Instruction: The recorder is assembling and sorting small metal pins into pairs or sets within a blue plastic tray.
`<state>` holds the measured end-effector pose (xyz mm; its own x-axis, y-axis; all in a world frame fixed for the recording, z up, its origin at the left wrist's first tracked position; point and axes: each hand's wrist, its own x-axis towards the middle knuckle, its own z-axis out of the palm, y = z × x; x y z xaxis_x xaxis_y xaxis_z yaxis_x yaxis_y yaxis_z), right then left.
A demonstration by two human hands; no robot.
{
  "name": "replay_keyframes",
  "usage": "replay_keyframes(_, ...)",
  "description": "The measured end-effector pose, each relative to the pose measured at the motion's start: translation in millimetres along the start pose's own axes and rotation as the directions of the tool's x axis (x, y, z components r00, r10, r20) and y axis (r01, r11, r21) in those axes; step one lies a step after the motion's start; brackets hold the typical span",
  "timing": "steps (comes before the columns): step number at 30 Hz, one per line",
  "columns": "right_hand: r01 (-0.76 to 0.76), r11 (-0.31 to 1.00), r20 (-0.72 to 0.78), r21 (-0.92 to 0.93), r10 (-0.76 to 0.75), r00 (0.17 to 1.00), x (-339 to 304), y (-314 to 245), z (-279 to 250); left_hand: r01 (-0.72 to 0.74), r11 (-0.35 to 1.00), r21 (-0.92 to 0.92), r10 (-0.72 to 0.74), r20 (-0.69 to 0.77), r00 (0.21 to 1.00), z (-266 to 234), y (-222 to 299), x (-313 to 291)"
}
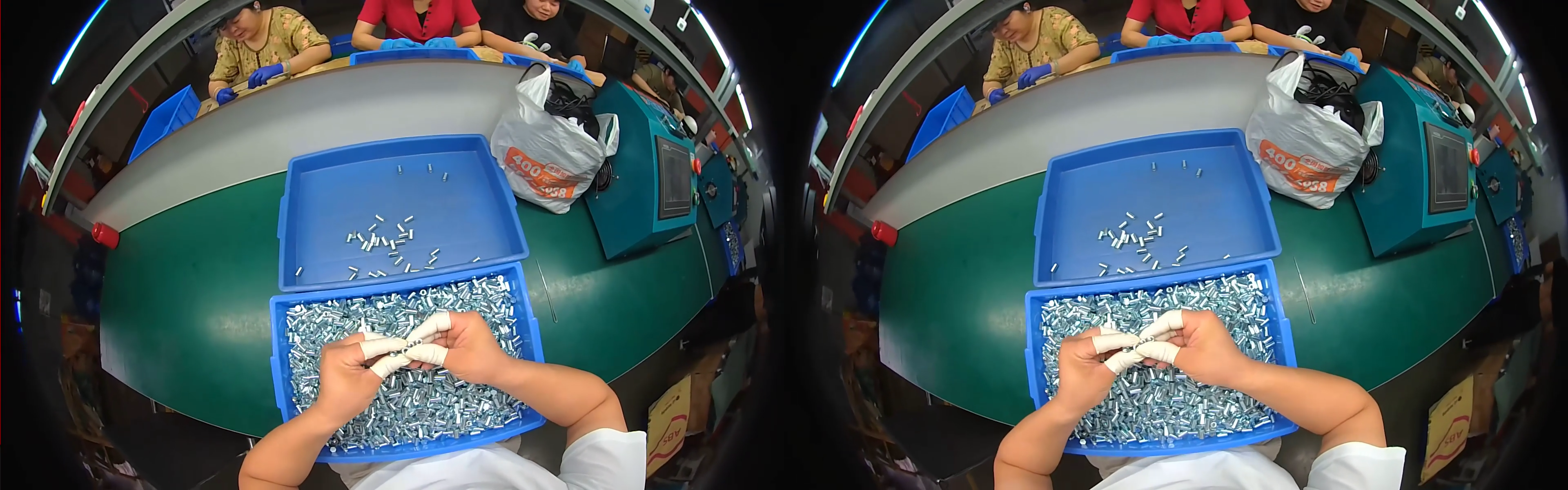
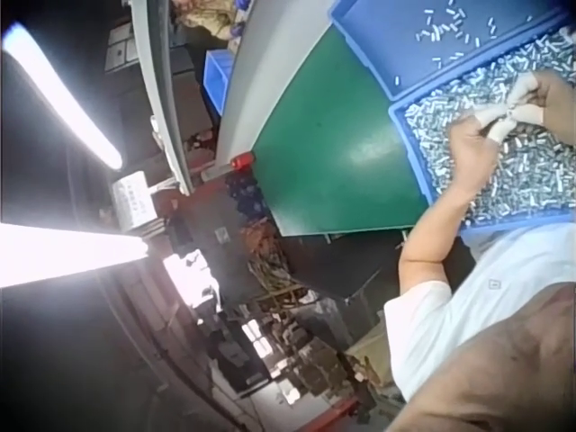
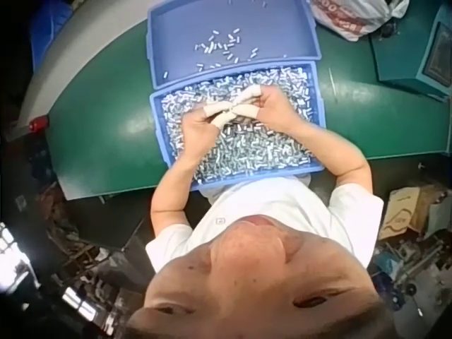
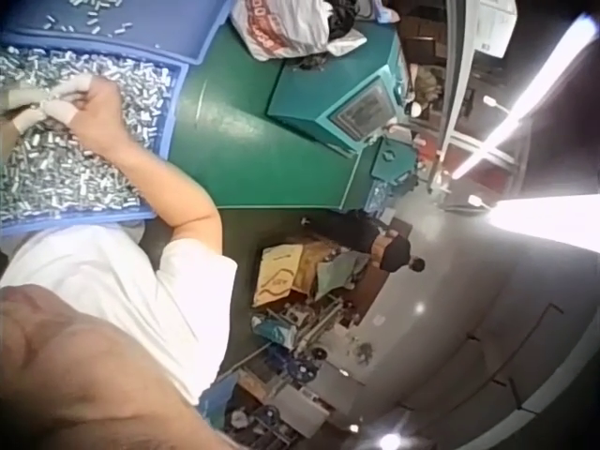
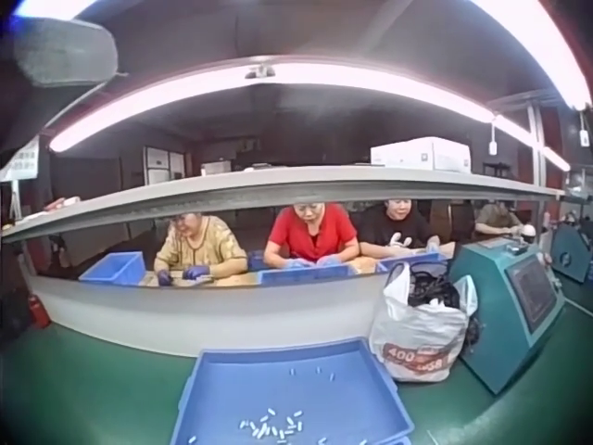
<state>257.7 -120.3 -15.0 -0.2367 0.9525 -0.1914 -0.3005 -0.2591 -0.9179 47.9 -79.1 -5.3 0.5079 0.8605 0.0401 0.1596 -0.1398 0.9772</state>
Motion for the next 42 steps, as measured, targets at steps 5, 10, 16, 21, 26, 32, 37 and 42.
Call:
replay_keyframes(5,0.001,1.0,-0.011,-0.009,-0.001,1.0,-1.1,3.7,0.6,-0.123,0.988,0.097,0.122,0.021,0.992,-3.3,1.7,-1.7)
replay_keyframes(10,0.035,0.999,0.005,-0.012,-0.035,0.999,-1.4,5.5,0.6,-0.218,0.965,0.146,0.223,-0.013,0.975,-1.9,5.7,-3.7)
replay_keyframes(16,0.039,0.999,0.039,0.004,-0.039,0.998,-4.5,2.0,1.7,-0.168,0.974,0.149,0.169,0.007,0.986,-4.9,11.1,-6.0)
replay_keyframes(21,0.053,0.998,0.01,-0.039,-0.053,0.999,-6.4,-3.4,1.0,-0.198,0.971,0.135,0.2,0.001,0.98,-1.8,13.2,-2.5)
replay_keyframes(26,0.069,0.996,0.032,-0.052,-0.067,0.997,-1.3,-1.2,4.7,-0.129,0.991,0.048,0.131,-0.052,0.99,-2.8,4.4,-8.1)
replay_keyframes(32,0.096,0.993,0.021,-0.068,-0.095,0.995,-3.1,-3.7,2.9,-0.035,0.966,-0.257,0.031,-0.02,0.999,0.8,-8.9,-8.0)
replay_keyframes(37,0.104,0.993,-0.015,-0.054,-0.105,0.994,-3.6,-0.2,2.7,0.01,0.898,-0.441,-0.017,-0.012,1.0,2.2,-12.0,-6.9)
replay_keyframes(42,0.08,0.994,0.01,-0.073,-0.079,0.997,-2.1,-0.2,5.0,-0.006,0.97,-0.243,-0.001,-0.028,1.0,-3.2,-9.8,-7.4)
